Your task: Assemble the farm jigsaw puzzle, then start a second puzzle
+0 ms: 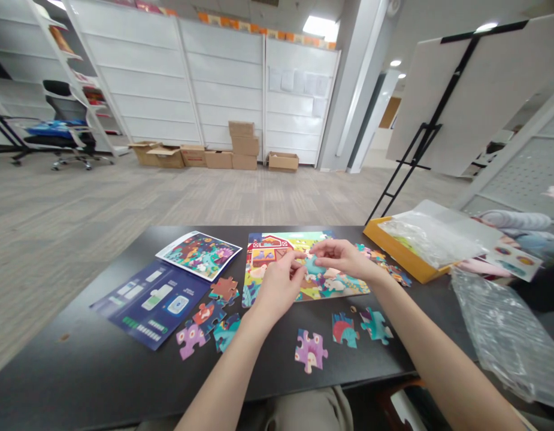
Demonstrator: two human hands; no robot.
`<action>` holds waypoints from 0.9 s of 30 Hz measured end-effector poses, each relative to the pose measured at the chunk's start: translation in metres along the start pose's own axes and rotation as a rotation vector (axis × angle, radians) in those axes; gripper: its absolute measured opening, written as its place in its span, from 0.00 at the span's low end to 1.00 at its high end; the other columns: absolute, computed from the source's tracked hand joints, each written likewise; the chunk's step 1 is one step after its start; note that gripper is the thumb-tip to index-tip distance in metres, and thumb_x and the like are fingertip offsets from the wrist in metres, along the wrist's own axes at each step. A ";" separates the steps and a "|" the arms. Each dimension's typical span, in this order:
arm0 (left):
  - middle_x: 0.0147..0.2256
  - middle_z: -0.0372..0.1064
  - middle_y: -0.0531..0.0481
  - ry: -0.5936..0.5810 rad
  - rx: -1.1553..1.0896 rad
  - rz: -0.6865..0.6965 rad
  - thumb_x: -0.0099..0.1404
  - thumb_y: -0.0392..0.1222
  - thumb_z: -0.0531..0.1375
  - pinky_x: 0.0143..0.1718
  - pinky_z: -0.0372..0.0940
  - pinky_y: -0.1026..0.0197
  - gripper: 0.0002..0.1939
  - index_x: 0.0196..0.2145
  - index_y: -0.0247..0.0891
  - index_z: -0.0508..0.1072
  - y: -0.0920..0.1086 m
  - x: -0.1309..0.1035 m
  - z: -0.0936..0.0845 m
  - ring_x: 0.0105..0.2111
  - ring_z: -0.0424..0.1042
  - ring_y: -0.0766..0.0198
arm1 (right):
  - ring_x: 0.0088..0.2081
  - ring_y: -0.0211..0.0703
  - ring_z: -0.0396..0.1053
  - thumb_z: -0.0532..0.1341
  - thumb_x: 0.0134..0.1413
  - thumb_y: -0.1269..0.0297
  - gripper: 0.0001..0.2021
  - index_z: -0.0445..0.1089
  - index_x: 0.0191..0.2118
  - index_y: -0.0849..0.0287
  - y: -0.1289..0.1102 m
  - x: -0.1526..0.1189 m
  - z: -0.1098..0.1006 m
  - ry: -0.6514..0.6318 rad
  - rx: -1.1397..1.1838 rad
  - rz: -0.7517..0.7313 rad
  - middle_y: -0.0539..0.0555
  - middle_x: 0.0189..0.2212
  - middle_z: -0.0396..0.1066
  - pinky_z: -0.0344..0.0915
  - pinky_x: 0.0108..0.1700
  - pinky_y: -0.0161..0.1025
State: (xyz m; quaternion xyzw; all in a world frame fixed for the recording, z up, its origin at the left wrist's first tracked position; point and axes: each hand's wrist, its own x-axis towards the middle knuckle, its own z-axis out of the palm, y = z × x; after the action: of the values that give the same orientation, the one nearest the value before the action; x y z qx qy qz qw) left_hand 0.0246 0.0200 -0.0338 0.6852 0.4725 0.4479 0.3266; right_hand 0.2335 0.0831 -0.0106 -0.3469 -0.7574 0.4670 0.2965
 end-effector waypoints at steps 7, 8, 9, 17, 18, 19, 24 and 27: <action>0.40 0.79 0.47 0.042 0.175 0.021 0.68 0.32 0.56 0.44 0.72 0.58 0.15 0.51 0.39 0.70 0.003 0.000 0.001 0.41 0.79 0.59 | 0.30 0.38 0.69 0.71 0.50 0.50 0.19 0.74 0.40 0.61 0.007 0.001 -0.010 0.039 -0.016 0.039 0.51 0.28 0.73 0.65 0.33 0.36; 0.43 0.79 0.46 0.032 0.249 0.021 0.68 0.32 0.55 0.45 0.72 0.57 0.15 0.51 0.39 0.70 0.005 -0.001 0.001 0.42 0.79 0.58 | 0.30 0.38 0.70 0.71 0.50 0.50 0.19 0.74 0.39 0.61 0.008 0.001 -0.013 0.054 -0.026 0.046 0.51 0.29 0.73 0.65 0.33 0.36; 0.45 0.78 0.45 0.012 0.331 0.025 0.68 0.33 0.55 0.45 0.72 0.56 0.15 0.51 0.39 0.70 0.008 -0.003 0.001 0.43 0.78 0.57 | 0.30 0.38 0.70 0.71 0.49 0.50 0.19 0.73 0.39 0.61 0.009 0.000 -0.016 0.072 -0.033 0.056 0.51 0.29 0.73 0.65 0.32 0.36; 0.44 0.76 0.46 -0.196 0.709 0.185 0.71 0.41 0.57 0.48 0.69 0.51 0.09 0.46 0.39 0.73 0.019 -0.015 0.011 0.46 0.75 0.52 | 0.25 0.36 0.66 0.69 0.51 0.49 0.21 0.72 0.43 0.59 0.015 -0.003 -0.029 0.078 -0.050 0.144 0.50 0.28 0.72 0.59 0.25 0.34; 0.43 0.76 0.46 -0.211 0.727 0.197 0.71 0.41 0.57 0.48 0.69 0.51 0.09 0.45 0.39 0.73 0.018 -0.016 0.012 0.46 0.74 0.52 | 0.26 0.37 0.67 0.70 0.50 0.49 0.20 0.72 0.42 0.59 0.016 -0.003 -0.030 0.073 -0.063 0.146 0.50 0.29 0.72 0.60 0.26 0.34; 0.43 0.76 0.45 -0.225 0.740 0.206 0.71 0.42 0.57 0.49 0.68 0.51 0.08 0.45 0.39 0.74 0.017 -0.016 0.012 0.46 0.74 0.52 | 0.27 0.38 0.68 0.70 0.49 0.49 0.20 0.72 0.42 0.59 0.018 -0.003 -0.031 0.064 -0.077 0.151 0.51 0.29 0.72 0.61 0.27 0.35; 0.44 0.76 0.46 -0.266 0.737 0.222 0.71 0.43 0.58 0.50 0.67 0.52 0.08 0.43 0.40 0.75 0.014 -0.016 0.009 0.46 0.73 0.54 | 0.29 0.38 0.68 0.71 0.47 0.50 0.20 0.72 0.38 0.60 0.029 -0.003 -0.037 0.003 -0.123 0.182 0.49 0.27 0.71 0.63 0.31 0.36; 0.42 0.75 0.46 -0.273 0.765 0.223 0.70 0.43 0.59 0.50 0.67 0.51 0.07 0.41 0.39 0.75 0.012 -0.016 0.006 0.47 0.73 0.53 | 0.27 0.37 0.66 0.71 0.47 0.48 0.21 0.71 0.37 0.60 0.031 -0.004 -0.040 -0.028 -0.129 0.193 0.47 0.24 0.70 0.62 0.30 0.35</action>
State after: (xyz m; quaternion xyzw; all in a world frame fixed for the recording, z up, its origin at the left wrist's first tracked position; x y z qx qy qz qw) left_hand 0.0322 0.0011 -0.0308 0.8571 0.4801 0.1778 0.0577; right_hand 0.2745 0.1099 -0.0239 -0.4300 -0.7530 0.4485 0.2165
